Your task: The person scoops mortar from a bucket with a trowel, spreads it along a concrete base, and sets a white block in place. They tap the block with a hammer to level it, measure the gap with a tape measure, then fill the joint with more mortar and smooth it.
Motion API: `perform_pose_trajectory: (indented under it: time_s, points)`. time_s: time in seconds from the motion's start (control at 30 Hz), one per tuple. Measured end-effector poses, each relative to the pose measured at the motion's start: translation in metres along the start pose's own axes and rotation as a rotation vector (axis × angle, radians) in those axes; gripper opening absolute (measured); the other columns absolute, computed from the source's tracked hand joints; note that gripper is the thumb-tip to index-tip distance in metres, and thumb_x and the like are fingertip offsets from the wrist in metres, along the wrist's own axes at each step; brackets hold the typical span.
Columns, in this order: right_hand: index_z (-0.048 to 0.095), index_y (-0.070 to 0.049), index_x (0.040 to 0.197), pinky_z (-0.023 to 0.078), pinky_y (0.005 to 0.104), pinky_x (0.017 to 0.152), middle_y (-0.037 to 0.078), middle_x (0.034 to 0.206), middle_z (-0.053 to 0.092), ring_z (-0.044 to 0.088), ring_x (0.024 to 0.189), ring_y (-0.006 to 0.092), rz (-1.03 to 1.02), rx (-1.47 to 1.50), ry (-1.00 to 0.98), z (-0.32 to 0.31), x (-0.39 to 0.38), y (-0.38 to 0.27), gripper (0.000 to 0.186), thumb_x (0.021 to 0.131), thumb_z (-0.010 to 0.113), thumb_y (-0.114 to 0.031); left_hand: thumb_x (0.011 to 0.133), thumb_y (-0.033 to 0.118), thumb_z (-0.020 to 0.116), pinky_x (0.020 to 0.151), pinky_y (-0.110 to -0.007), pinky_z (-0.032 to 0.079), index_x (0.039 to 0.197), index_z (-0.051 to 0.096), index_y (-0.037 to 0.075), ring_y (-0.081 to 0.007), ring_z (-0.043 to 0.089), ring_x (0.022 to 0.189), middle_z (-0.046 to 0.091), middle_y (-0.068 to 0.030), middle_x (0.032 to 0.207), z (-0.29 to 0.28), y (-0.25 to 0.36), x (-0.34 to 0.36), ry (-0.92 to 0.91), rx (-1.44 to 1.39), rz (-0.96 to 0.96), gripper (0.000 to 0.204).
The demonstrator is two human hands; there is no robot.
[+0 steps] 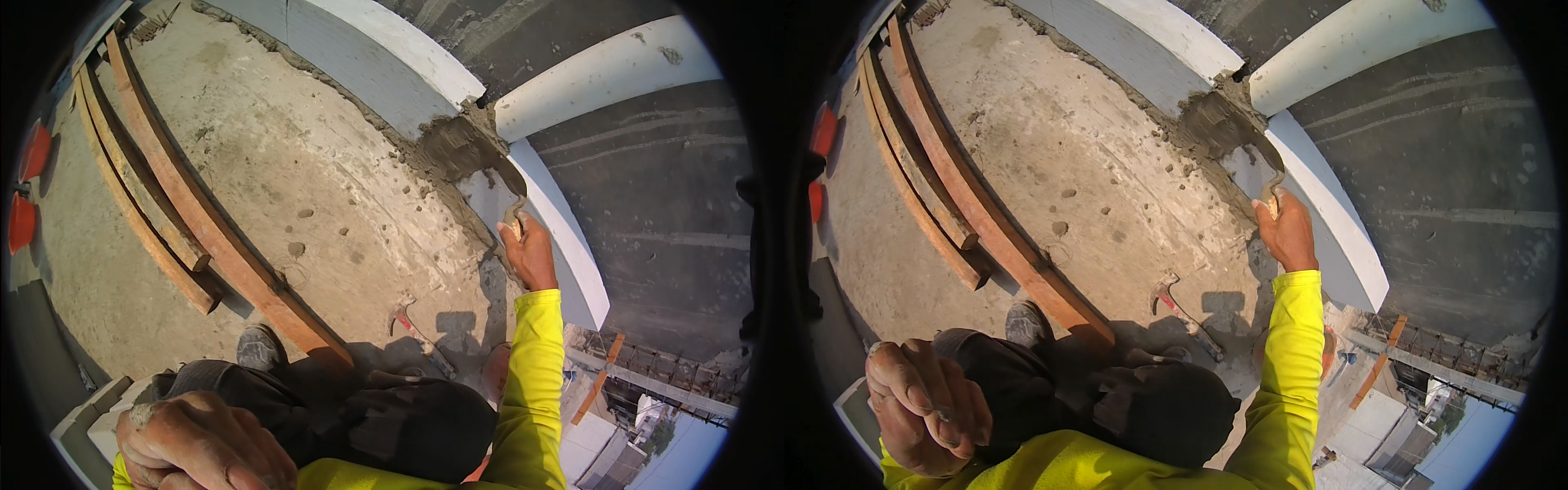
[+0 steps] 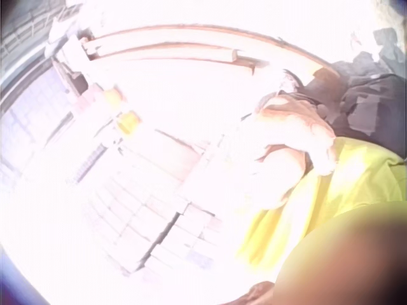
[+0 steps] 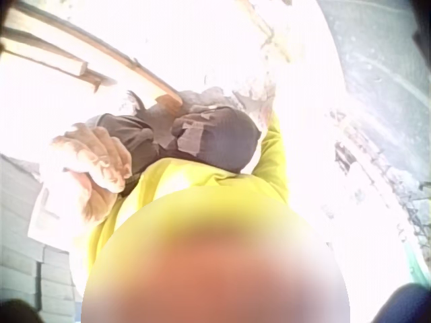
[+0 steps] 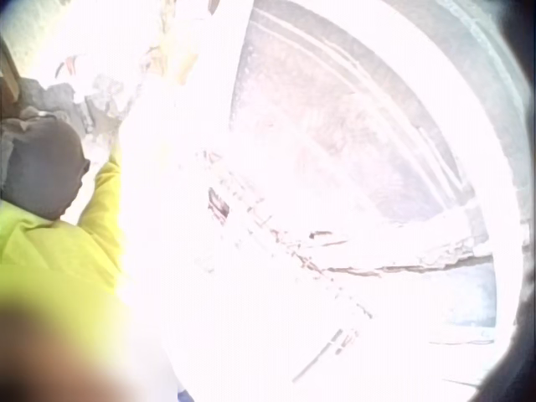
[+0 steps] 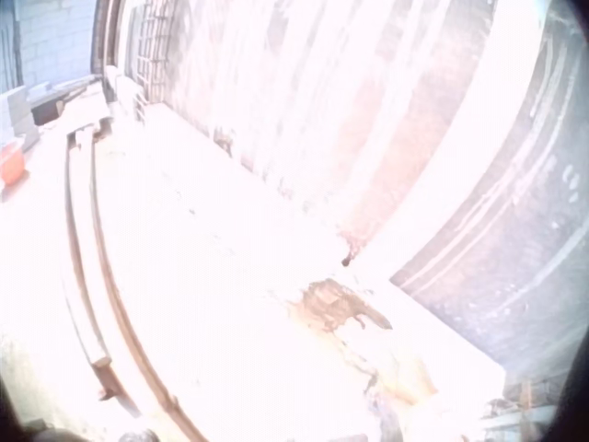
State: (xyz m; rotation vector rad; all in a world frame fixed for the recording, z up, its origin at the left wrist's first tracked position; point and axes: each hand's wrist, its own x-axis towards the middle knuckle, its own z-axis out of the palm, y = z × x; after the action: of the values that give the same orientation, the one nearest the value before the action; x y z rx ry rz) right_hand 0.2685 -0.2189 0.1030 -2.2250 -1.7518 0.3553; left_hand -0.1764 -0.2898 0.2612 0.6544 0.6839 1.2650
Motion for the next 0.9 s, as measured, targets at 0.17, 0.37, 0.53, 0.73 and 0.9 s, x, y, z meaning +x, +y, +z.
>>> perform_pose_trajectory:
  time_s: [0.17,0.37,0.53,0.73,0.9]
  points:
    - [0.064,0.008,0.104,0.051,0.0465,0.080,0.027,0.095,0.067,0.066,0.089,0.0439,0.041,0.203,0.015,-0.010,-0.011,0.001,0.035,0.088,0.072,-0.022,0.104,0.019,0.057,0.054,-0.037,0.062,0.093,0.063,0.001,-0.0212,0.069,0.054,0.067,-0.0129,0.070,0.005,-0.001,0.000,0.058,0.008,0.002,0.022]
    - [0.059,0.005,0.121,0.052,0.0488,0.082,0.026,0.112,0.064,0.064,0.098,0.0456,-0.160,-0.159,-0.049,0.065,-0.020,0.022,0.042,0.089,0.070,-0.021,0.103,0.019,0.058,0.055,-0.038,0.063,0.094,0.063,0.001,-0.0209,0.070,0.055,0.068,-0.0125,0.071,0.003,-0.003,0.003,-0.001,-0.005,0.019,0.021]
    - [0.055,0.005,0.125,0.052,0.0514,0.086,0.026,0.117,0.061,0.064,0.102,0.0462,-0.055,-0.309,-0.171,0.114,-0.009,0.036,0.046,0.090,0.069,-0.022,0.103,0.017,0.058,0.056,-0.039,0.063,0.096,0.064,0.000,-0.0210,0.071,0.057,0.068,-0.0133,0.073,-0.001,0.005,-0.003,0.031,0.028,0.012,0.019]
    - [0.056,0.004,0.123,0.052,0.0518,0.084,0.026,0.112,0.061,0.063,0.100,0.0470,-0.004,-0.247,-0.102,0.098,-0.004,0.025,0.043,0.090,0.070,-0.021,0.103,0.018,0.057,0.058,-0.039,0.064,0.099,0.064,0.000,-0.0216,0.071,0.059,0.068,-0.0128,0.073,-0.002,0.005,-0.002,0.009,0.011,0.010,0.019]
    - [0.057,0.004,0.121,0.051,0.0514,0.082,0.025,0.107,0.061,0.063,0.097,0.0470,-0.100,-0.159,0.059,0.075,-0.005,0.016,0.042,0.090,0.071,-0.021,0.104,0.017,0.056,0.058,-0.039,0.064,0.099,0.063,0.000,-0.0219,0.071,0.059,0.067,-0.0128,0.073,0.001,0.003,0.002,0.026,-0.002,-0.008,0.020]
